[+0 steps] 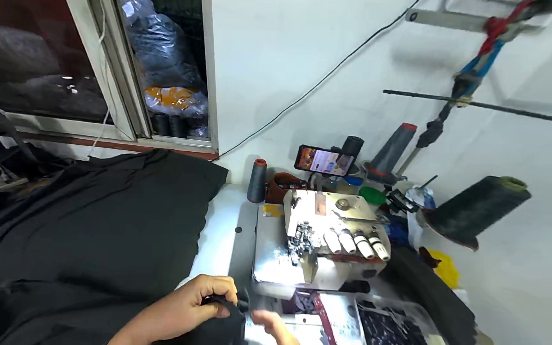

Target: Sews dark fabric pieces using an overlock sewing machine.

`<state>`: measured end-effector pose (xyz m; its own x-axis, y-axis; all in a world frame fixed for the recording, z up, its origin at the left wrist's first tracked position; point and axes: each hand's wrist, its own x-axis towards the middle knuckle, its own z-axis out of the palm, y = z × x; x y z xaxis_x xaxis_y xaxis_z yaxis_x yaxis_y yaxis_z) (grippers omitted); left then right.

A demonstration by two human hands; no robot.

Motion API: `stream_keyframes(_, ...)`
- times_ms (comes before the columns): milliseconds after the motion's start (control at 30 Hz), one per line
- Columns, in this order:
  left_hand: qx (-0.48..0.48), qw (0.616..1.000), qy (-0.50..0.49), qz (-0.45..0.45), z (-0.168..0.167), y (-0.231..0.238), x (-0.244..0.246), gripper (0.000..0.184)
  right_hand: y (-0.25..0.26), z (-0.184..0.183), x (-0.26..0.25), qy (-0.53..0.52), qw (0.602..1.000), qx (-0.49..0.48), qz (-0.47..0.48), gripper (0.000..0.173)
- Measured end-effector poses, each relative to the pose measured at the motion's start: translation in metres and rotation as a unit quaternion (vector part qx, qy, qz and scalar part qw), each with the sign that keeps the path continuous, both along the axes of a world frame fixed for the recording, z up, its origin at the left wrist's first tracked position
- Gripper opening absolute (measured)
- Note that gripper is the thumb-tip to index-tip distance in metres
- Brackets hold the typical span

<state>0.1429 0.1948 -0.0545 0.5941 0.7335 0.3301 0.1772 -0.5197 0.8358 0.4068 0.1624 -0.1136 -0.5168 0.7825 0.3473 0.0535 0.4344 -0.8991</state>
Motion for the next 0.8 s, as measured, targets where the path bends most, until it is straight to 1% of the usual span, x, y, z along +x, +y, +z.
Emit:
stream_keyframes(33, 0.016, 1.0, 0.005, 0.004, 0.002, -0.004, 0.004, 0.013, 0.005, 0.003, -0.01, 0.036, 0.999, 0.002, 0.002, 0.076)
stream_keyframes(67, 0.035, 0.999, 0.012, 0.017, 0.003, -0.008, 0.007, 0.015, 0.009, 0.004, -0.019, 0.069, 0.998, 0.005, 0.009, 0.084)
stream_keyframes(100, 0.053, 0.998, 0.018, 0.036, 0.004, -0.011, 0.01, 0.018, 0.012, 0.005, -0.029, 0.098, 0.995, 0.014, 0.013, 0.086)
stream_keyframes(133, 0.069, 0.996, 0.022, 0.057, 0.006, -0.014, 0.013, 0.019, 0.013, 0.006, -0.038, 0.127, 0.992, 0.028, 0.009, 0.084)
stream_keyframes(200, 0.084, 0.992, 0.026, 0.087, 0.01, -0.018, 0.014, 0.018, 0.014, 0.007, -0.055, 0.185, 0.981, 0.059, -0.004, 0.071)
stream_keyframes(267, 0.083, 0.99, 0.018, 0.109, 0.016, -0.023, 0.013, 0.015, 0.011, 0.01, -0.067, 0.215, 0.972, 0.094, -0.035, 0.056)
stream_keyframes(367, 0.088, 0.983, -0.013, 0.163, 0.02, -0.026, 0.014, 0.008, 0.01, 0.012, -0.074, 0.221, 0.962, 0.132, -0.089, 0.034)
stream_keyframes(433, 0.092, 0.975, -0.032, 0.2, 0.021, -0.028, 0.016, 0.008, 0.011, 0.013, -0.074, 0.206, 0.96, 0.149, -0.115, 0.018)
stream_keyframes(467, 0.096, 0.972, -0.04, 0.209, 0.021, -0.028, 0.017, 0.009, 0.012, 0.013, -0.074, 0.194, 0.96, 0.159, -0.126, 0.014)
stream_keyframes(533, 0.108, 0.969, -0.053, 0.215, 0.021, -0.028, 0.019, 0.011, 0.014, 0.014, -0.073, 0.185, 0.958, 0.174, -0.135, 0.01)
stream_keyframes(633, 0.097, 0.967, -0.079, 0.221, 0.027, -0.029, 0.022, 0.008, 0.015, 0.012, -0.072, 0.188, 0.958, 0.177, -0.122, 0.009)
stream_keyframes(733, 0.088, 0.958, -0.084, 0.258, 0.033, -0.028, 0.02, 0.007, 0.008, -0.003, -0.071, 0.167, 0.967, 0.154, -0.116, 0.01)
stream_keyframes(800, 0.09, 0.952, -0.08, 0.283, 0.034, -0.024, 0.018, 0.009, 0.0, -0.015, -0.068, 0.15, 0.974, 0.112, -0.126, 0.016)
